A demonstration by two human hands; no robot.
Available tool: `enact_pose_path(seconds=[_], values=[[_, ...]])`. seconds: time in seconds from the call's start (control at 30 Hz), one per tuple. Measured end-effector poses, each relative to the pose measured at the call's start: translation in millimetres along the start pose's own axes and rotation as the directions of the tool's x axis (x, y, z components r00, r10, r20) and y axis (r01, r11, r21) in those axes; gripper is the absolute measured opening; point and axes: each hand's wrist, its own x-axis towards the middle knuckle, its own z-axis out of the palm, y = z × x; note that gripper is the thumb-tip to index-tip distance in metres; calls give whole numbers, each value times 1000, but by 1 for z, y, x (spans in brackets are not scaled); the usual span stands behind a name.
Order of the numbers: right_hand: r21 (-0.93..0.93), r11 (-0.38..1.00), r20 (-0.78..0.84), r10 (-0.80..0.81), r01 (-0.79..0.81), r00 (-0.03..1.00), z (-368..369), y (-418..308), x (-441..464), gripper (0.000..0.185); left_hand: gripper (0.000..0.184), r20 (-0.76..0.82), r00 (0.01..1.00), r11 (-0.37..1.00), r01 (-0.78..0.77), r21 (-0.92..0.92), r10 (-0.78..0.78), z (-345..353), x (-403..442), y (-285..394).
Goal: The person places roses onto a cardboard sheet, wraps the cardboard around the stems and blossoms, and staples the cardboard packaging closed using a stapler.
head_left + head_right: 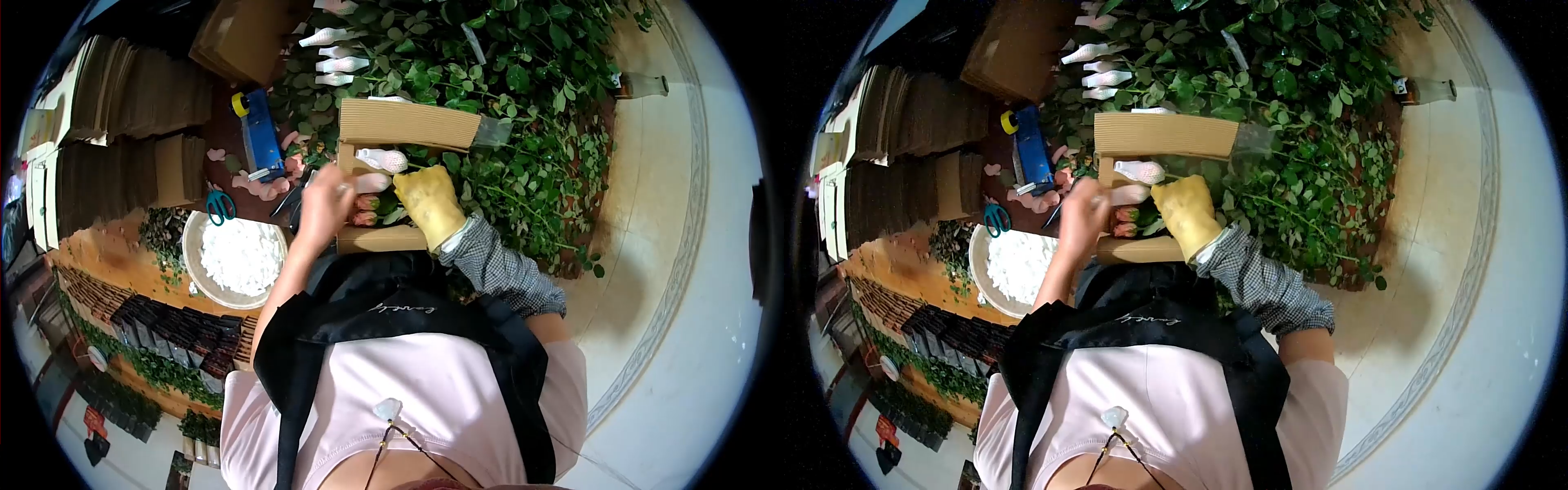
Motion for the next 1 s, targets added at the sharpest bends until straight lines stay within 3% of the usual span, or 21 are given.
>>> enact_pose_path(seconds=[0.07, 0.1, 0.13, 0.2, 0.23, 0.27, 0.33, 0.43, 0.47, 0.53, 0.6, 0.67, 0.7, 0.73, 0.8, 0.87, 0.93, 0.97, 1.0], values=[[-21, 1000, -1, -6, 6, 1000, 7, 2, 0, 17, 8, -199, 950, 954, 192, -231, -239, -31, 5, -1], [-41, 999, -1, -12, 12, 1000, 9, 3, -1, 17, 9, -168, 899, 909, 376, -181, -405, -59, 8, 2], [-42, 999, -1, -12, 12, 1000, 1, 6, -5, 17, 8, -200, 954, 974, 225, -17, -224, -78, 7, -2], [117, 988, -140, -81, 98, 987, -29, 13, -18, 13, 7, -329, 944, 999, -22, 25, 29, -76, 5, 15], [27, 998, -65, -52, 53, 997, -52, 8, -22, 23, 7, -274, 952, 989, -115, 92, 136, -74, 6, 21], [24, 998, -64, -59, 60, 996, -51, 7, -19, 23, 9, -125, 971, 963, 178, -203, -206, -65, -6, 18], [-128, 990, 26, 68, -65, 997, -41, 3, -11, 26, 11, 134, 936, 941, 335, -51, -326, -44, -8, 10], [-129, 992, -63, -3, -6, 998, -11, 10, 9, 18, 30, 241, 928, 947, 234, 219, -285, -8, 7, 24], [-142, 990, -80, -12, 1, 997, -5, 11, 13, 18, 30, 199, 948, 959, 209, 193, -247, 0, 11, 28], [-175, 984, -33, 22, -27, 999, -12, 5, 14, 13, 27, 86, 959, 903, 222, 369, -271, 11, 24, 47], [-210, 976, 9, 64, -61, 998, -15, 4, 12, 10, 23, -7, 983, 918, 172, 356, -181, 17, 28, 49], [-101, 990, -65, 94, -100, 993, -10, 5, 13, 9, 20, 51, 995, 944, 70, 323, -91, 16, 30, 39], [-52, 995, -183, 68, -79, 981, -6, 6, 12, 13, 12, -1, 999, 991, 54, 125, -54, 11, 27, 37], [-52, 996, -188, 64, -75, 980, -3, 6, 13, 13, 12, -5, 999, 990, 54, 129, -54, 8, 21, 36], [8, 995, -241, 94, -95, 966, 3, 5, 15, 15, 5, -201, 979, 992, 25, 127, 1, 6, 10, 32], [47, 992, -200, 127, -120, 971, 11, 9, 17, 14, 4, -423, 899, 987, 154, 49, -119, -6, 2, 13], [88, 985, -220, 166, -150, 961, 16, 10, 17, 18, 3, -430, 806, 913, 378, -155, -407, -59, 3, 1], [106, 988, -261, 138, -114, 955, 16, 11, 16, 18, 2, -397, 885, 966, 258, -14, -242, -72, 6, 12], [104, 987, -200, 143, -124, 969, 7, 11, 16, 19, 2, -340, 938, 985, 124, 122, -76, -82, 8, 23]])
